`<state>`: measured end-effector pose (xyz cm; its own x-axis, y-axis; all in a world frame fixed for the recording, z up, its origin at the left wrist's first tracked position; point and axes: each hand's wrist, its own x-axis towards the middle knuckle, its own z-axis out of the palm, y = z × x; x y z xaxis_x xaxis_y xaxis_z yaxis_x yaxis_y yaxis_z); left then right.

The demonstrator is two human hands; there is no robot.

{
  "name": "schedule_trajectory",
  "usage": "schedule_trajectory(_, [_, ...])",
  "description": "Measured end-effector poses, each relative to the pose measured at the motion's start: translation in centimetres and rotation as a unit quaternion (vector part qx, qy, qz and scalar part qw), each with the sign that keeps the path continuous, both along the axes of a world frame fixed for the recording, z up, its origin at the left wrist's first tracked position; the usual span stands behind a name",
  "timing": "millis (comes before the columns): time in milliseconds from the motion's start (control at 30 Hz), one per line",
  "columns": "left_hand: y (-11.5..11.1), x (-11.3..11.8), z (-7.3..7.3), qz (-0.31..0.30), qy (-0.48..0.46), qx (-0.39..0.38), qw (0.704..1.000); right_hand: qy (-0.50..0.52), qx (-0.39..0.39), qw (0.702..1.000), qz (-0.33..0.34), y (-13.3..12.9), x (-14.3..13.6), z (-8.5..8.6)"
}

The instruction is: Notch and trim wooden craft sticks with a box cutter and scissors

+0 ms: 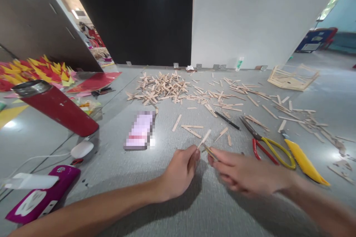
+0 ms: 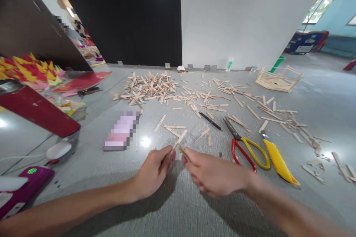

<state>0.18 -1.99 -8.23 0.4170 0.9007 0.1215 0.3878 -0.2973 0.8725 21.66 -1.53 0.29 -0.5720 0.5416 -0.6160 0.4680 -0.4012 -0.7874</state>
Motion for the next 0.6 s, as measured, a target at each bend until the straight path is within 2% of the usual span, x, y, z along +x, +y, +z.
schedule_trajectory(67, [-0.1,0.0,-0.1,-0.006,0.009,0.004,1.000,-0.051,-0.079,0.995,0.032,1.2,1.1,0.9])
schedule_trajectory(133, [-0.2,0.0,-0.1,-0.005,0.013,0.010,1.000,-0.070,-0.101,0.992,0.035,1.4,1.3,0.6])
schedule_trajectory(267, [-0.2,-0.1,-0.1,-0.003,0.011,0.020,1.000,-0.023,-0.103,0.994,0.030,-0.2,-0.3,-2.4])
schedule_trajectory(367, [0.1,-0.2,-0.1,0.005,0.002,0.023,1.000,0.064,-0.118,0.990,-0.038,-1.2,-1.3,-3.7])
schedule_trajectory(433, [0.3,-0.2,0.0,0.018,-0.005,0.023,1.000,0.078,-0.111,0.988,-0.067,-1.2,-1.4,-3.3])
schedule_trajectory(600, [0.4,-0.1,0.3,0.031,-0.010,0.027,0.999,-0.003,-0.024,0.998,-0.061,-0.4,-0.7,-1.0])
